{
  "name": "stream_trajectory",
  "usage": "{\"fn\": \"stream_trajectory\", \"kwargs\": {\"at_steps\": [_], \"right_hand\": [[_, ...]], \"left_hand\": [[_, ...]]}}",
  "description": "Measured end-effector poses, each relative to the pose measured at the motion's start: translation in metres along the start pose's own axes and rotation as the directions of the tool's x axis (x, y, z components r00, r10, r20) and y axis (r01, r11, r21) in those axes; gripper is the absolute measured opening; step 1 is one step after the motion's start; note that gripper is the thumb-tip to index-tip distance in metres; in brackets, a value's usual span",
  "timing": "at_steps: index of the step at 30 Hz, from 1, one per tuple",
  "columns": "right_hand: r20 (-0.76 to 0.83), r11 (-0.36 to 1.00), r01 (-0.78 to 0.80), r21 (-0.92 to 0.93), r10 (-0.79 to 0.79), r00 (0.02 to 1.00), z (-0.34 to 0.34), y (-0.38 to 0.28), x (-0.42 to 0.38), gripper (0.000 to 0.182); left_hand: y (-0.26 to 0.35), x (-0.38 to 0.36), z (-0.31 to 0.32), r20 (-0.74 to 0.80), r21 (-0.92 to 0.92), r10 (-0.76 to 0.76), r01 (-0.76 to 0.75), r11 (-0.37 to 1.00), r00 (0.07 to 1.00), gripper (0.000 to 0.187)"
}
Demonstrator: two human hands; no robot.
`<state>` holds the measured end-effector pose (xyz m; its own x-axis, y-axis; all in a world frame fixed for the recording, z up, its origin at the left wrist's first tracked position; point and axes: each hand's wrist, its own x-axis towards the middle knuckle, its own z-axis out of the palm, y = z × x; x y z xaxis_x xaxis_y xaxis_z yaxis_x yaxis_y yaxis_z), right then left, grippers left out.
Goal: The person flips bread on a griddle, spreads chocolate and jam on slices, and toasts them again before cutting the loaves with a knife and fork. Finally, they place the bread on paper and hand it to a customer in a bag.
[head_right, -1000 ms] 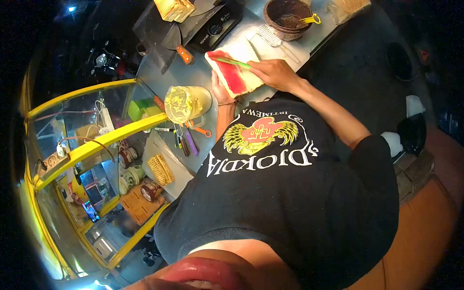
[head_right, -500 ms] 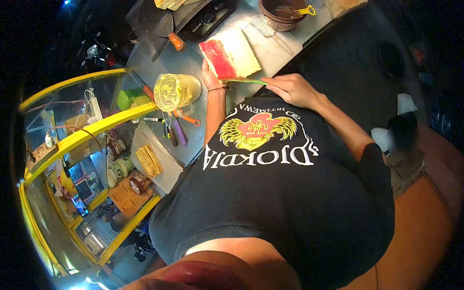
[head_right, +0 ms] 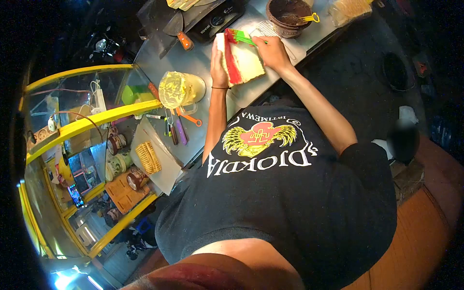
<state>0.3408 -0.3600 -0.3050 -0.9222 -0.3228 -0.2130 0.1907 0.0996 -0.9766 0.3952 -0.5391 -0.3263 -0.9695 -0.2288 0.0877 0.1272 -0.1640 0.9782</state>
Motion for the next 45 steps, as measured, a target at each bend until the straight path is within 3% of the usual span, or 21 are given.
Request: {"fn": "stream_trajectory", "kwargs": {"at_steps": [1, 3, 4, 5, 7, 9, 11, 13, 15, 18, 21, 23, 24, 27, 30, 31, 33, 36, 40, 43, 45], "right_hand": [[0.006, 1.000, -0.001, 0.002, 0.001, 1.000, 0.002, -0.004, 0.001, 0.034], [-0.038, 0.986, 0.138, 0.090, -0.135, 0.990, 0.003, -0.013, 0.004, 0.035], [-0.011, 0.976, 0.078, 0.202, -0.078, 0.997, -0.004, -0.014, 0.006, 0.036], [-0.008, 0.977, 0.076, 0.199, -0.076, 0.997, -0.009, -0.012, 0.008, 0.036], [0.006, 0.982, 0.131, 0.138, -0.134, 0.991, -0.021, -0.009, 0.014, 0.036], [0.063, 0.991, 0.111, 0.078, -0.116, 0.991, -0.030, -0.003, 0.015, 0.036], [0.076, 0.973, 0.230, -0.033, -0.227, 0.971, -0.029, 0.006, 0.012, 0.035], [0.160, 0.980, 0.179, -0.090, -0.164, 0.973, -0.028, 0.013, 0.020, 0.034], [0.128, 0.758, 0.620, -0.202, -0.608, 0.784, -0.014, 0.035, 0.036, 0.032], [0.306, 0.744, 0.592, -0.310, -0.511, 0.803, -0.023, 0.034, 0.028, 0.031], [0.479, 0.663, 0.607, -0.438, -0.399, 0.782, -0.054, 0.024, -0.014, 0.034], [0.633, 0.700, 0.523, -0.487, -0.131, 0.763, -0.078, 0.001, -0.037, 0.031], [0.639, 0.699, 0.521, -0.489, -0.119, 0.760, -0.084, 0.001, -0.038, 0.031], [0.366, 0.801, 0.492, -0.341, -0.369, 0.854, -0.092, 0.012, -0.030, 0.028], [0.287, 0.700, 0.503, -0.507, -0.414, 0.864, -0.071, -0.004, -0.002, 0.027], [0.285, 0.627, 0.527, -0.573, -0.451, 0.846, -0.065, 0.004, 0.005, 0.027], [0.536, 0.374, 0.710, -0.597, -0.473, 0.700, -0.063, 0.027, -0.001, 0.030], [0.692, 0.439, 0.685, -0.581, -0.176, 0.700, -0.076, -0.022, -0.052, 0.030], [0.517, 0.642, 0.614, -0.459, -0.368, 0.773, -0.087, -0.028, -0.035, 0.024], [0.327, 0.614, 0.673, -0.412, -0.590, 0.738, -0.056, -0.006, 0.006, 0.025], [0.511, 0.464, 0.641, -0.612, -0.387, 0.767, -0.057, 0.025, -0.006, 0.026]], "left_hand": [[0.002, -0.002, -0.005, 0.004, 0.061, -0.107, 0.106, 0.992, 0.994, 0.052], [-0.018, 0.007, -0.020, 0.113, 0.319, 0.114, -0.145, 0.937, 0.987, 0.051], [-0.016, 0.006, -0.020, 0.109, 0.318, 0.113, -0.142, 0.937, 0.988, 0.051], [-0.015, 0.004, -0.019, 0.037, -0.046, -0.023, 0.025, 0.999, 0.999, 0.052], [-0.018, 0.000, -0.030, 0.110, -0.596, -0.206, 0.231, 0.769, 0.972, 0.057], [-0.037, -0.012, -0.041, -0.005, -0.758, -0.253, 0.162, 0.632, 0.967, 0.062], [-0.048, -0.025, -0.043, 0.028, -0.811, -0.278, 0.184, 0.555, 0.960, 0.064], [-0.056, -0.035, -0.041, 0.026, -0.898, -0.341, 0.172, 0.405, 0.940, 0.064], [-0.051, -0.038, -0.044, 0.013, -0.893, -0.335, 0.161, 0.420, 0.942, 0.060], [-0.054, -0.031, -0.049, 0.154, -0.923, -0.207, 0.216, 0.319, 0.966, 0.049], [-0.036, -0.025, -0.037, 0.054, -0.848, -0.327, 0.216, 0.484, 0.943, 0.048], [-0.031, -0.022, -0.035, 0.045, -0.844, -0.326, 0.211, 0.493, 0.944, 0.046], [-0.033, -0.023, -0.034, -0.019, -0.799, -0.328, 0.183, 0.572, 0.944, 0.046], [-0.031, -0.024, -0.031, -0.058, -0.715, -0.315, 0.180, 0.675, 0.947, 0.045], [-0.021, -0.019, -0.023, -0.070, -0.519, -0.221, 0.153, 0.841, 0.973, 0.044], [-0.017, -0.018, -0.021, -0.059, -0.523, -0.221, 0.159, 0.837, 0.974, 0.044], [-0.010, -0.013, -0.018, -0.093, -0.564, -0.210, 0.122, 0.816, 0.973, 0.046], [-0.014, -0.006, -0.028, -0.072, -0.602, -0.204, 0.121, 0.790, 0.976, 0.046], [-0.022, -0.008, -0.043, -0.029, -0.689, -0.256, 0.167, 0.706, 0.966, 0.043], [-0.042, -0.008, -0.055, 0.062, -0.812, -0.304, 0.225, 0.538, 0.951, 0.041], [-0.038, -0.009, -0.052, 0.043, -0.817, -0.309, 0.212, 0.537, 0.950, 0.039]]}}
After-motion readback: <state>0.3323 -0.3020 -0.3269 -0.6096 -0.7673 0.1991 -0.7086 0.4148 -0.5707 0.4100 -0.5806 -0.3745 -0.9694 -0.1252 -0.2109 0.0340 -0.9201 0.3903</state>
